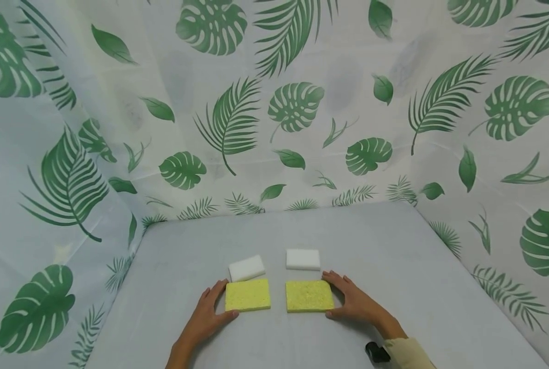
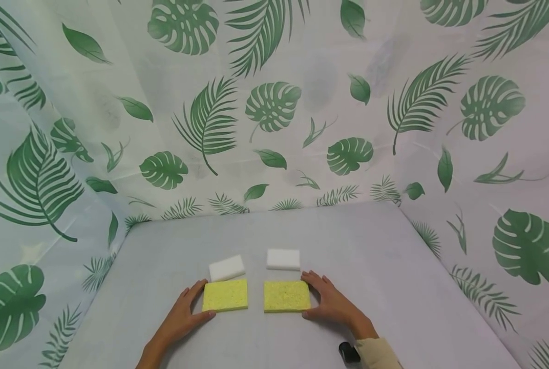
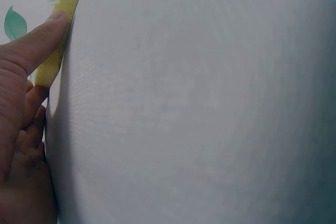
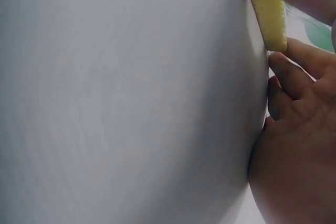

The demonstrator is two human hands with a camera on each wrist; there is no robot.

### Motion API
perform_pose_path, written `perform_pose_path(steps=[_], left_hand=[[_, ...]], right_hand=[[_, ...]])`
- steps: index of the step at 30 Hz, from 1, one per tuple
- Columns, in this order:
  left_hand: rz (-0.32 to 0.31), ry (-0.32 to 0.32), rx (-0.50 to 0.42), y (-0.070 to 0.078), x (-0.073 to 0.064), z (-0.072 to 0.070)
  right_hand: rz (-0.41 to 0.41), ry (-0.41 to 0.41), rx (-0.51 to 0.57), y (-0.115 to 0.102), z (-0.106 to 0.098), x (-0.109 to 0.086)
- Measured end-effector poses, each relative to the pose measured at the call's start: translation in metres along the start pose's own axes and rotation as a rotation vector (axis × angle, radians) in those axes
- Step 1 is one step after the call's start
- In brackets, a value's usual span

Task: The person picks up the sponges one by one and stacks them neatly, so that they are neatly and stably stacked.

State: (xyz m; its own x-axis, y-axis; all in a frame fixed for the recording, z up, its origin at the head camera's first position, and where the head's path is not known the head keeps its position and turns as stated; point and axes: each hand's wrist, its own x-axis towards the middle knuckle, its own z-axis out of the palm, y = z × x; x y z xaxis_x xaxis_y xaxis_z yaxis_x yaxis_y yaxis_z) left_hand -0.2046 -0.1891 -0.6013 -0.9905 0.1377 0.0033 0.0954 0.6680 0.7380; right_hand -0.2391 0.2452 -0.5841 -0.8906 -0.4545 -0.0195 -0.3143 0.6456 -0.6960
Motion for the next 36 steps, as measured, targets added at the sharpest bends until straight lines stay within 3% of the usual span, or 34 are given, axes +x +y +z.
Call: perform_pose_path(steps=[14,27,36], left_hand=[[-0.027,0.005,0.002,0.0013,0.0015,0.0012],[0.011,0.006,-0.018,-0.0033,0.0019,0.0043],[0.003,-0.007,-0.038,-0.0042,0.0009,0.0030]], right_hand=[[0.013,0.036,0.028,-0.0009,0.0019,-0.0037],[0.164,0.053,0.095,-0.0052,0.0020,-0.0064],[0.216,0.085,0.109,-0.0084,0.0045,-0.0052]])
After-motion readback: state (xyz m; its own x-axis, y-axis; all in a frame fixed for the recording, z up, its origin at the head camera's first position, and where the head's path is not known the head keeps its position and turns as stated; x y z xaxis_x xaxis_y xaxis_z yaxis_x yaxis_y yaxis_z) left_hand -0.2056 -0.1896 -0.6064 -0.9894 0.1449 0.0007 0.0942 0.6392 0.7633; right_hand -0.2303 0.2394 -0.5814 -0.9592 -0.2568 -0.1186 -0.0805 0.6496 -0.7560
